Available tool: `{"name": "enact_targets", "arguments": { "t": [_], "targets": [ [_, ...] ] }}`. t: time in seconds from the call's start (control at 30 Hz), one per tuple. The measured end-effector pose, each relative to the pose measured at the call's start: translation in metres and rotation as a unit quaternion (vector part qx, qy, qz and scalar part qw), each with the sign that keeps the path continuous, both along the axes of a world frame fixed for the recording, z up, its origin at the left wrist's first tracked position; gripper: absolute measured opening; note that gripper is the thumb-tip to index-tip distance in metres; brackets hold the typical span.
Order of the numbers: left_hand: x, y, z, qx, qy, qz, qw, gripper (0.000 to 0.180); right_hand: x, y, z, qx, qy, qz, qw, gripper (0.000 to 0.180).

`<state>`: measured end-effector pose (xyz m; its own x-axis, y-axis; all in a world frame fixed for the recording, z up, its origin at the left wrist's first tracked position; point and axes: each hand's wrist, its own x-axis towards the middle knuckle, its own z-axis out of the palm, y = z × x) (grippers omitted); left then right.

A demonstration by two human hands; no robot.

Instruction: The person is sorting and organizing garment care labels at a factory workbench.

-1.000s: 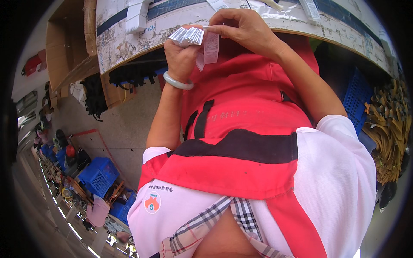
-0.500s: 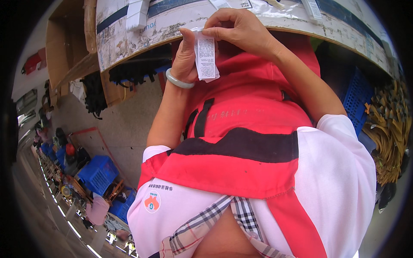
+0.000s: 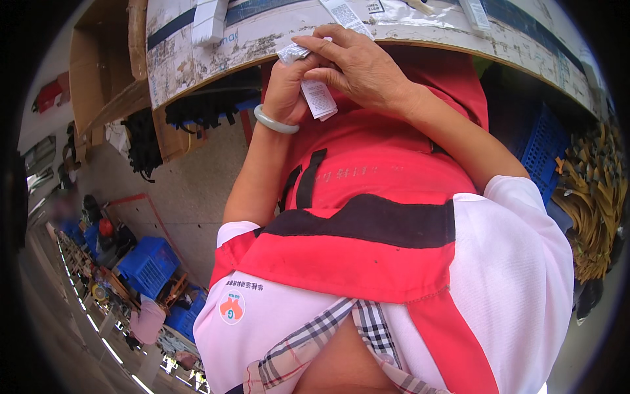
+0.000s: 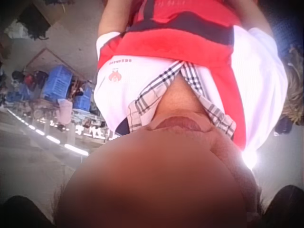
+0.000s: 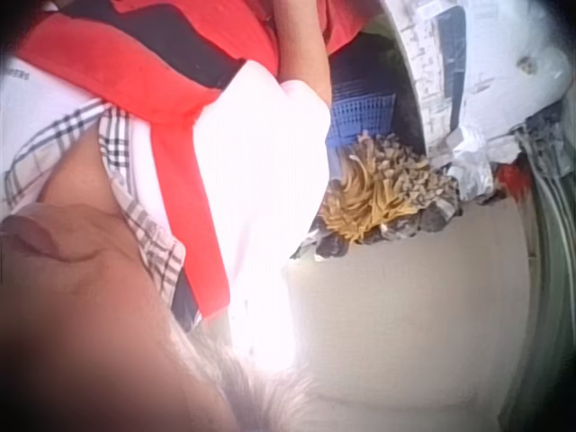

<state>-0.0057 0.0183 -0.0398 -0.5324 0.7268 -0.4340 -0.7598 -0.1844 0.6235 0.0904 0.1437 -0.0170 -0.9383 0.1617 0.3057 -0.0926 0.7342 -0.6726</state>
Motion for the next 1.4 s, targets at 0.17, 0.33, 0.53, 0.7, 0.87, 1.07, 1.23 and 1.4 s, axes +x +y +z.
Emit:
{"name": "enact_targets", "arguments": {
  "t": [0.17,0.33,0.53,0.7,0.87,1.07,1.23,1.4],
  "targets": [
    [-0.005,-0.009,-0.002,0.029,-0.001,-0.07,0.997,0.015,0.003,0.023,0.006,-0.021,-0.007,-0.016,1.0,0.035],
    [-0.008,-0.009,0.005,-0.004,0.021,-0.061,0.998,0.013,-0.005,0.088,0.015,0.136,0.068,-0.215,0.965,0.014],
    [-0.011,0.006,0.011,-0.084,0.174,-0.06,0.979,0.012,0.0,0.118,-0.01,0.091,0.036,-0.285,0.954,0.012],
    [-0.032,0.018,0.018,-0.13,0.26,-0.05,0.955,0.018,-0.001,0.093,0.003,0.111,0.09,-0.223,0.964,0.011],
    [-0.055,0.044,0.013,-0.237,0.391,-0.053,0.888,0.026,-0.006,0.079,-0.025,0.218,0.047,-0.123,0.967,0.014],
    [-0.049,0.046,0.014,-0.235,0.406,-0.075,0.88,0.024,0.0,0.054,-0.026,0.181,0.033,-0.112,0.976,0.012],
    [-0.039,0.041,0.019,-0.234,0.374,-0.06,0.895,0.022,-0.017,0.077,-0.018,0.13,0.048,-0.13,0.982,0.019],
    [-0.032,0.036,0.007,-0.144,0.325,-0.018,0.935,0.02,-0.034,0.07,-0.015,0.13,0.046,-0.131,0.982,0.01]
  ]
}}
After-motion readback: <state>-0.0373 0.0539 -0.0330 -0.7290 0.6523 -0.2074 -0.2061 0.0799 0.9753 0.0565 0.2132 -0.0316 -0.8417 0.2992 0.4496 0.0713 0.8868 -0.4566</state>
